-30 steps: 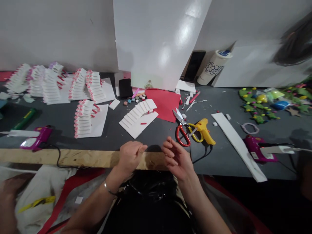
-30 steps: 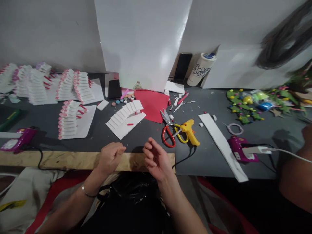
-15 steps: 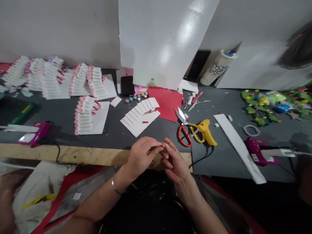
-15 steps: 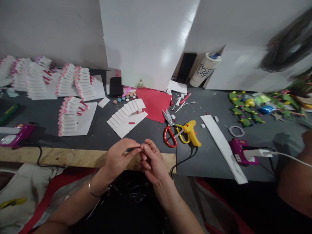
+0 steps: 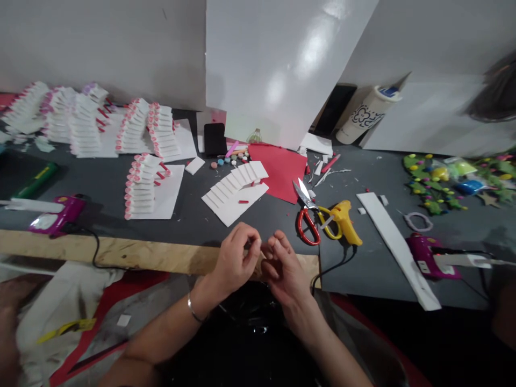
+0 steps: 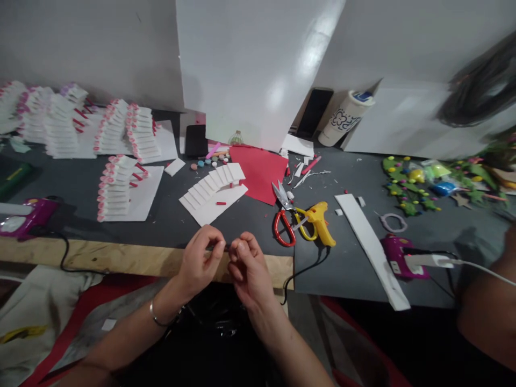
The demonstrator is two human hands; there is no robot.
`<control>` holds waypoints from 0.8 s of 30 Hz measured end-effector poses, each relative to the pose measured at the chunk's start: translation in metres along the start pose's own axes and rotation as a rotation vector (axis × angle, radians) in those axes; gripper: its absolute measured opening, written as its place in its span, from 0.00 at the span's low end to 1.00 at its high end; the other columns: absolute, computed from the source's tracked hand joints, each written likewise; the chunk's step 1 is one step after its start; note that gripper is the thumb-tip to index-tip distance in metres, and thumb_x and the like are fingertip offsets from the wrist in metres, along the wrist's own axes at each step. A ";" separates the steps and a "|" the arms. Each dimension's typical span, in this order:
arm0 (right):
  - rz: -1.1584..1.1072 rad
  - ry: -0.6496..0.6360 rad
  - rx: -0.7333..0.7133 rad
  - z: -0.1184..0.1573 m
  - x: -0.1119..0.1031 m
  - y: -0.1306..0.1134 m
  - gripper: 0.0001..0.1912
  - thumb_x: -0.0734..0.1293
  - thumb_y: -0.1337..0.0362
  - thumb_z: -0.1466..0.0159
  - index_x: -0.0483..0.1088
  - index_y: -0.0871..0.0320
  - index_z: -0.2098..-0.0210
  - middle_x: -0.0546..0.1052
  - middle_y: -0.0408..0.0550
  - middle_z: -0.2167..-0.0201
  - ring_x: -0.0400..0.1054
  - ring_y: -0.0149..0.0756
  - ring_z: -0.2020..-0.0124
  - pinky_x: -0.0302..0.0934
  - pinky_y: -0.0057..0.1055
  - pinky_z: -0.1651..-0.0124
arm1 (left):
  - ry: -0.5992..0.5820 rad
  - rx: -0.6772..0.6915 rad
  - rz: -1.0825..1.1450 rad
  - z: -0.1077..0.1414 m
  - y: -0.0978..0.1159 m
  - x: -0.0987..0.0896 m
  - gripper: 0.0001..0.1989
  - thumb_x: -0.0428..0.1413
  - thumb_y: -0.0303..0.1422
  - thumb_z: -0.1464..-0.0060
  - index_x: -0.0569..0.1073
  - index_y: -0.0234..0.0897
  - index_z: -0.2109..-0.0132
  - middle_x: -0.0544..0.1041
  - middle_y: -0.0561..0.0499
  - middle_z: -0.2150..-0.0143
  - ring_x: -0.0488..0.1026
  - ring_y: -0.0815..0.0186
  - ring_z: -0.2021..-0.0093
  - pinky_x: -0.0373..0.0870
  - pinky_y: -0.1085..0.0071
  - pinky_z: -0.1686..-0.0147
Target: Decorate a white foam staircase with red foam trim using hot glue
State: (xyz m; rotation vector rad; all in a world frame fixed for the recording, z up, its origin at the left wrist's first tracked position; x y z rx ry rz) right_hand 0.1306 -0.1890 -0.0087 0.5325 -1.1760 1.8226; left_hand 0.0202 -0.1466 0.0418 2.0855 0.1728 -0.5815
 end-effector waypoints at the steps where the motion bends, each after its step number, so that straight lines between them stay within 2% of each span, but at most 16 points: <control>1: -0.035 -0.001 0.035 -0.001 0.000 0.001 0.19 0.79 0.63 0.50 0.70 0.52 0.63 0.73 0.35 0.73 0.59 0.21 0.79 0.46 0.11 0.87 | -0.006 -0.025 -0.018 0.001 -0.003 0.001 0.08 0.47 0.28 0.35 0.65 0.39 0.65 0.70 0.52 0.68 0.68 0.68 0.68 0.67 0.72 0.67; 4: -0.144 -0.011 0.139 -0.004 0.000 0.004 0.19 0.79 0.67 0.50 0.70 0.53 0.62 0.72 0.35 0.73 0.60 0.21 0.78 0.44 0.11 0.88 | -0.070 -0.053 -0.100 0.002 -0.011 0.002 0.13 0.41 0.29 0.33 0.63 0.39 0.67 0.67 0.53 0.71 0.66 0.67 0.70 0.64 0.71 0.68; 8: -0.252 -0.065 0.271 -0.006 0.003 0.008 0.17 0.77 0.70 0.48 0.70 0.55 0.62 0.69 0.34 0.74 0.58 0.20 0.79 0.43 0.10 0.88 | -0.134 -0.017 -0.210 0.002 -0.015 0.002 0.20 0.42 0.37 0.31 0.62 0.40 0.73 0.67 0.53 0.76 0.65 0.66 0.72 0.61 0.69 0.71; 10: -0.259 -0.090 0.301 -0.007 0.005 0.009 0.17 0.77 0.70 0.48 0.70 0.55 0.62 0.68 0.33 0.75 0.56 0.19 0.80 0.43 0.11 0.88 | -0.122 0.004 -0.251 0.000 -0.015 0.000 0.20 0.41 0.37 0.31 0.66 0.39 0.71 0.72 0.50 0.72 0.69 0.65 0.68 0.64 0.68 0.67; 12: -0.204 -0.107 0.284 -0.007 0.006 0.009 0.16 0.78 0.67 0.47 0.70 0.54 0.63 0.68 0.33 0.77 0.54 0.19 0.81 0.41 0.12 0.88 | -0.088 0.015 -0.273 -0.003 -0.016 -0.003 0.19 0.40 0.34 0.31 0.72 0.37 0.63 0.78 0.47 0.66 0.73 0.63 0.62 0.67 0.66 0.61; 14: -0.064 -0.133 0.196 -0.006 0.004 0.007 0.14 0.77 0.62 0.46 0.71 0.54 0.64 0.64 0.31 0.81 0.50 0.20 0.83 0.41 0.14 0.87 | -0.065 0.028 -0.288 -0.004 -0.019 -0.006 0.17 0.41 0.32 0.31 0.75 0.37 0.56 0.81 0.48 0.64 0.74 0.63 0.62 0.68 0.65 0.57; 15: 0.035 -0.145 0.124 -0.006 0.002 0.005 0.13 0.77 0.59 0.44 0.71 0.54 0.66 0.61 0.31 0.84 0.48 0.21 0.85 0.41 0.16 0.86 | -0.066 0.040 -0.298 -0.004 -0.021 -0.008 0.16 0.43 0.32 0.31 0.75 0.37 0.56 0.81 0.50 0.66 0.75 0.64 0.64 0.68 0.65 0.57; 17: 0.284 -0.150 -0.067 -0.004 -0.004 -0.003 0.13 0.73 0.52 0.40 0.72 0.55 0.70 0.58 0.31 0.88 0.46 0.22 0.86 0.43 0.19 0.84 | -0.082 0.065 -0.321 -0.004 -0.025 -0.011 0.18 0.44 0.34 0.32 0.76 0.38 0.64 0.80 0.52 0.72 0.73 0.65 0.71 0.67 0.63 0.56; 19: 0.581 -0.126 -0.270 0.001 -0.011 -0.017 0.18 0.67 0.49 0.35 0.71 0.56 0.74 0.61 0.34 0.87 0.51 0.23 0.85 0.48 0.21 0.81 | -0.099 0.082 -0.333 -0.004 -0.029 -0.014 0.23 0.43 0.33 0.32 0.73 0.39 0.74 0.77 0.54 0.78 0.71 0.67 0.76 0.66 0.61 0.53; 20: 0.737 -0.105 -0.366 0.004 -0.014 -0.025 0.20 0.65 0.50 0.33 0.71 0.57 0.75 0.64 0.37 0.86 0.55 0.25 0.83 0.51 0.23 0.78 | -0.107 0.076 -0.345 -0.005 -0.031 -0.016 0.25 0.41 0.32 0.32 0.73 0.39 0.75 0.77 0.54 0.78 0.71 0.67 0.76 0.66 0.60 0.52; 21: 0.886 -0.078 -0.460 0.007 -0.017 -0.035 0.20 0.63 0.51 0.32 0.72 0.57 0.75 0.68 0.39 0.83 0.60 0.26 0.80 0.55 0.24 0.75 | -0.111 0.059 -0.366 -0.006 -0.033 -0.018 0.24 0.41 0.32 0.32 0.74 0.39 0.73 0.78 0.53 0.76 0.72 0.67 0.74 0.65 0.59 0.50; 24: 1.241 0.086 -0.729 0.014 -0.028 -0.074 0.14 0.63 0.55 0.32 0.76 0.55 0.66 0.75 0.44 0.74 0.68 0.32 0.72 0.62 0.29 0.67 | -0.105 0.014 -0.444 -0.009 -0.039 -0.024 0.17 0.44 0.32 0.32 0.78 0.39 0.56 0.82 0.50 0.67 0.75 0.63 0.67 0.65 0.59 0.53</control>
Point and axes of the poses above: each hand's wrist, its own z-axis away from the middle knuckle, its own x-axis out of the palm, y = z × x, the point moved 5 cm from there along -z, towards the middle knuckle
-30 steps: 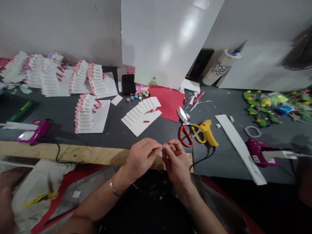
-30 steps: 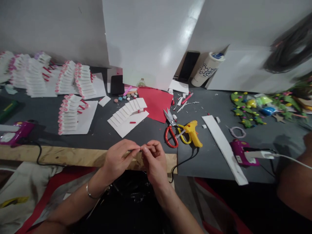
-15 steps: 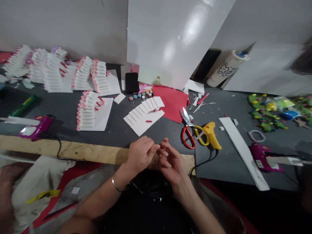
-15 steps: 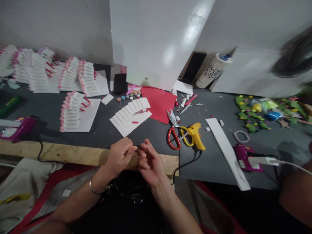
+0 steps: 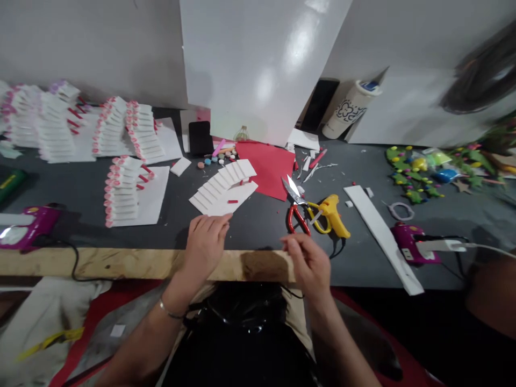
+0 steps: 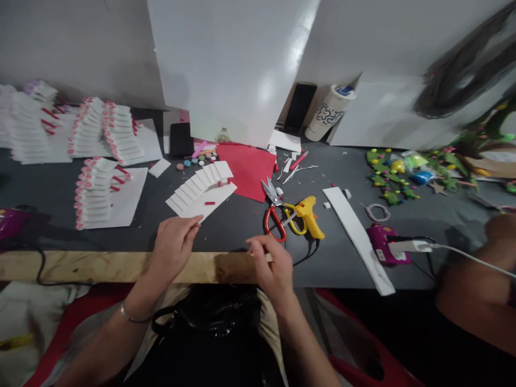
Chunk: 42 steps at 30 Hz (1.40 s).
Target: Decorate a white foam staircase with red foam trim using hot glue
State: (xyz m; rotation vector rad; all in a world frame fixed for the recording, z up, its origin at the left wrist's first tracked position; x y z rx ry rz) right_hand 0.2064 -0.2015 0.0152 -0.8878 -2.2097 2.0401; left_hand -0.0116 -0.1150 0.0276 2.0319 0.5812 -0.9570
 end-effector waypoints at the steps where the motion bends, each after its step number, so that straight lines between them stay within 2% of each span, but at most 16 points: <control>1: 0.122 0.068 -0.036 -0.005 -0.015 0.002 0.12 0.63 0.55 0.33 0.76 0.55 0.62 0.77 0.46 0.70 0.68 0.34 0.70 0.63 0.31 0.65 | 0.016 -0.002 -0.023 -0.001 -0.003 -0.002 0.15 0.46 0.33 0.33 0.78 0.39 0.54 0.82 0.50 0.67 0.75 0.62 0.67 0.66 0.60 0.55; 2: 0.238 0.140 -0.053 -0.011 -0.031 0.006 0.13 0.63 0.55 0.33 0.75 0.55 0.59 0.78 0.48 0.67 0.69 0.35 0.69 0.64 0.33 0.63 | 0.039 0.008 -0.044 -0.002 -0.006 -0.004 0.14 0.48 0.34 0.33 0.79 0.40 0.56 0.81 0.51 0.70 0.73 0.62 0.69 0.65 0.61 0.57; 4: 0.462 0.233 -0.063 -0.022 -0.060 0.017 0.16 0.62 0.53 0.33 0.74 0.56 0.57 0.77 0.52 0.64 0.69 0.40 0.66 0.64 0.39 0.59 | 0.070 0.046 -0.089 -0.006 -0.011 -0.006 0.15 0.51 0.37 0.34 0.78 0.41 0.67 0.76 0.52 0.78 0.69 0.63 0.75 0.64 0.61 0.61; 6: 0.661 0.268 -0.073 -0.031 -0.084 0.033 0.19 0.60 0.51 0.33 0.74 0.57 0.55 0.77 0.58 0.60 0.69 0.47 0.59 0.64 0.45 0.54 | 0.056 0.084 -0.142 -0.013 -0.015 -0.002 0.18 0.53 0.38 0.36 0.75 0.41 0.75 0.73 0.52 0.81 0.67 0.63 0.77 0.62 0.61 0.62; 7: 0.749 0.261 -0.072 -0.035 -0.094 0.042 0.21 0.59 0.50 0.33 0.73 0.57 0.53 0.76 0.60 0.57 0.69 0.50 0.56 0.63 0.48 0.52 | 0.029 0.098 -0.168 -0.018 -0.017 0.001 0.17 0.53 0.37 0.36 0.75 0.41 0.73 0.74 0.52 0.79 0.68 0.63 0.75 0.61 0.61 0.62; 9: 0.868 0.222 -0.072 -0.042 -0.106 0.060 0.24 0.58 0.47 0.33 0.72 0.58 0.51 0.76 0.62 0.55 0.69 0.53 0.54 0.63 0.50 0.51 | -0.025 0.107 -0.226 -0.030 -0.020 0.012 0.10 0.53 0.33 0.36 0.79 0.42 0.62 0.79 0.48 0.68 0.71 0.60 0.68 0.61 0.61 0.62; 11: 0.941 0.155 -0.069 -0.046 -0.110 0.076 0.27 0.56 0.45 0.33 0.72 0.59 0.50 0.77 0.62 0.56 0.70 0.54 0.56 0.64 0.50 0.52 | -0.070 0.113 -0.292 -0.042 -0.021 0.023 0.11 0.52 0.28 0.36 0.79 0.41 0.55 0.79 0.45 0.61 0.72 0.57 0.62 0.60 0.61 0.62; 14: 0.999 0.068 -0.072 -0.052 -0.108 0.092 0.31 0.53 0.44 0.32 0.72 0.62 0.49 0.77 0.63 0.60 0.70 0.53 0.59 0.64 0.49 0.54 | -0.150 0.119 -0.335 -0.054 -0.023 0.039 0.11 0.52 0.25 0.37 0.78 0.36 0.53 0.78 0.42 0.58 0.71 0.55 0.58 0.61 0.61 0.60; 19: 1.000 0.058 -0.067 -0.056 -0.107 0.102 0.31 0.54 0.44 0.33 0.70 0.62 0.46 0.77 0.61 0.59 0.71 0.51 0.59 0.64 0.48 0.54 | -0.202 0.152 -0.424 -0.059 -0.024 0.053 0.09 0.52 0.26 0.36 0.77 0.35 0.58 0.77 0.42 0.59 0.69 0.55 0.57 0.61 0.62 0.61; 24: 0.913 0.067 -0.062 -0.055 -0.109 0.097 0.34 0.54 0.41 0.33 0.70 0.62 0.46 0.76 0.64 0.57 0.70 0.53 0.57 0.64 0.50 0.52 | -0.153 0.171 -0.410 -0.059 -0.027 0.051 0.11 0.49 0.27 0.34 0.76 0.35 0.61 0.76 0.44 0.63 0.69 0.57 0.59 0.63 0.63 0.61; 26: 0.855 0.129 -0.069 -0.053 -0.111 0.085 0.33 0.55 0.40 0.34 0.71 0.60 0.46 0.76 0.62 0.57 0.70 0.53 0.56 0.65 0.50 0.51 | -0.137 0.130 -0.336 -0.060 -0.029 0.048 0.10 0.49 0.28 0.34 0.75 0.36 0.60 0.77 0.44 0.63 0.70 0.57 0.58 0.64 0.63 0.60; 29: 0.775 0.235 -0.070 -0.049 -0.110 0.060 0.30 0.57 0.42 0.33 0.72 0.58 0.47 0.76 0.60 0.57 0.70 0.51 0.56 0.65 0.48 0.52 | -0.111 -0.034 -0.140 -0.060 -0.035 0.042 0.08 0.50 0.28 0.35 0.74 0.36 0.59 0.78 0.45 0.62 0.72 0.58 0.58 0.66 0.63 0.60; 33: 0.714 0.231 -0.078 -0.043 -0.100 0.039 0.25 0.58 0.46 0.32 0.73 0.55 0.49 0.75 0.57 0.56 0.70 0.48 0.57 0.65 0.44 0.52 | -0.093 -0.263 0.292 -0.057 -0.040 0.039 0.07 0.47 0.28 0.36 0.70 0.38 0.58 0.78 0.50 0.66 0.71 0.66 0.68 0.67 0.68 0.66; 35: 0.748 0.234 -0.075 -0.040 -0.098 0.040 0.24 0.58 0.47 0.32 0.72 0.55 0.48 0.75 0.57 0.56 0.70 0.49 0.55 0.64 0.45 0.51 | -0.112 -0.316 0.554 -0.054 -0.037 0.038 0.07 0.47 0.30 0.35 0.70 0.38 0.57 0.77 0.51 0.68 0.70 0.69 0.72 0.66 0.70 0.70; 38: 0.855 0.208 -0.071 -0.040 -0.100 0.057 0.25 0.57 0.47 0.32 0.71 0.57 0.47 0.75 0.60 0.56 0.69 0.52 0.54 0.63 0.47 0.51 | -0.195 -0.383 0.862 -0.049 -0.029 0.039 0.09 0.50 0.35 0.36 0.71 0.38 0.54 0.77 0.50 0.68 0.70 0.70 0.73 0.65 0.73 0.74; 42: 0.942 0.112 -0.070 -0.047 -0.100 0.086 0.25 0.57 0.49 0.33 0.70 0.60 0.48 0.76 0.60 0.60 0.68 0.52 0.58 0.62 0.46 0.54 | -0.273 -0.438 1.023 -0.042 -0.018 0.040 0.10 0.52 0.35 0.38 0.74 0.37 0.53 0.79 0.45 0.65 0.73 0.69 0.71 0.66 0.73 0.76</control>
Point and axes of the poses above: each hand's wrist, its own z-axis away from the middle knuckle, its own x-axis out of the palm, y = z × x, the point moved 5 cm from there along -z, towards the middle knuckle
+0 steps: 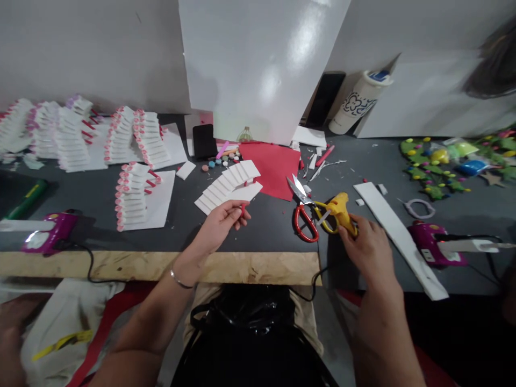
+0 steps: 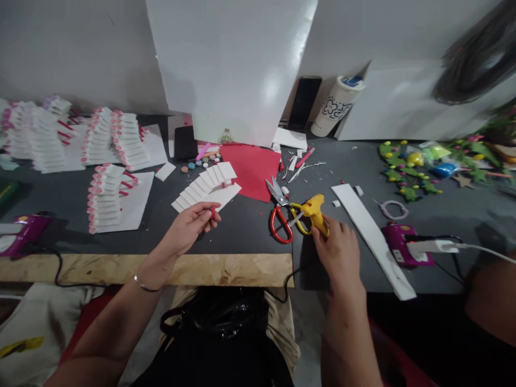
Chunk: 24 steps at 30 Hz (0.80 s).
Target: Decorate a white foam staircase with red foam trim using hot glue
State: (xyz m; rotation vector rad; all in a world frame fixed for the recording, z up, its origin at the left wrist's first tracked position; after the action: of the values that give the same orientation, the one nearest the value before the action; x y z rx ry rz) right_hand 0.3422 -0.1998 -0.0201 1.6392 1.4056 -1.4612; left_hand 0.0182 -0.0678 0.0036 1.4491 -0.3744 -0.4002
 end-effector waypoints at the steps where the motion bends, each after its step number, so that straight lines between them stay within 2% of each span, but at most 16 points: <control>1: 0.005 -0.006 0.002 -0.002 0.005 0.003 0.24 0.57 0.50 0.33 0.70 0.60 0.49 0.76 0.60 0.61 0.68 0.51 0.59 0.62 0.46 0.55 | -0.006 -0.006 0.022 0.002 0.000 0.002 0.10 0.53 0.34 0.39 0.74 0.37 0.54 0.79 0.45 0.64 0.73 0.68 0.70 0.67 0.72 0.75; 4: -0.023 0.024 0.008 -0.005 0.014 0.007 0.23 0.55 0.51 0.32 0.70 0.61 0.52 0.76 0.61 0.62 0.67 0.50 0.61 0.61 0.46 0.56 | -0.015 -0.034 0.076 0.005 -0.001 0.006 0.09 0.53 0.34 0.40 0.75 0.37 0.56 0.79 0.44 0.64 0.74 0.67 0.70 0.68 0.71 0.75; 10: -0.111 0.167 0.067 -0.009 0.020 0.017 0.22 0.54 0.52 0.32 0.70 0.61 0.52 0.75 0.62 0.58 0.66 0.51 0.57 0.60 0.48 0.53 | 0.024 -0.069 0.141 0.007 -0.009 0.005 0.07 0.55 0.32 0.42 0.77 0.38 0.59 0.77 0.47 0.67 0.71 0.70 0.72 0.65 0.74 0.77; 17: -0.094 0.174 0.199 -0.019 0.022 0.034 0.21 0.56 0.56 0.34 0.70 0.64 0.52 0.75 0.64 0.61 0.66 0.53 0.59 0.59 0.49 0.54 | 0.057 -0.006 0.083 0.014 -0.013 0.002 0.07 0.57 0.34 0.42 0.76 0.38 0.58 0.78 0.46 0.67 0.71 0.69 0.73 0.65 0.73 0.80; 21: -0.051 0.269 0.200 -0.009 0.006 0.011 0.20 0.60 0.54 0.34 0.69 0.62 0.51 0.73 0.65 0.57 0.64 0.54 0.54 0.58 0.51 0.52 | 0.108 0.025 0.037 0.020 -0.009 0.001 0.05 0.57 0.34 0.42 0.76 0.39 0.61 0.80 0.47 0.66 0.73 0.69 0.72 0.67 0.72 0.78; 22: -0.070 0.265 0.174 -0.005 0.002 0.000 0.19 0.60 0.54 0.34 0.69 0.60 0.51 0.72 0.64 0.56 0.64 0.54 0.53 0.58 0.51 0.51 | 0.125 0.032 0.018 0.022 -0.008 0.000 0.05 0.57 0.34 0.42 0.77 0.39 0.61 0.80 0.48 0.66 0.73 0.69 0.72 0.67 0.71 0.77; 24: -0.143 0.177 0.076 0.003 -0.002 -0.029 0.16 0.60 0.54 0.33 0.69 0.58 0.53 0.74 0.60 0.58 0.65 0.51 0.55 0.59 0.47 0.51 | 0.160 0.043 -0.028 0.025 -0.007 0.000 0.04 0.58 0.33 0.43 0.77 0.40 0.62 0.79 0.50 0.68 0.71 0.71 0.74 0.68 0.71 0.74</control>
State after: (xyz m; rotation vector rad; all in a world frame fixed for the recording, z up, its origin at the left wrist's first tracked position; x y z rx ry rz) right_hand 0.3147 -0.1942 -0.0117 1.7843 1.6116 -1.4953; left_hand 0.0056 -0.0903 -0.0011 1.5185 -0.2355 -0.2983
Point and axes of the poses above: each hand's wrist, its own z-axis away from the middle knuckle, its own x-axis out of the palm, y = z × x, the point moved 5 cm from there along -z, towards the middle knuckle
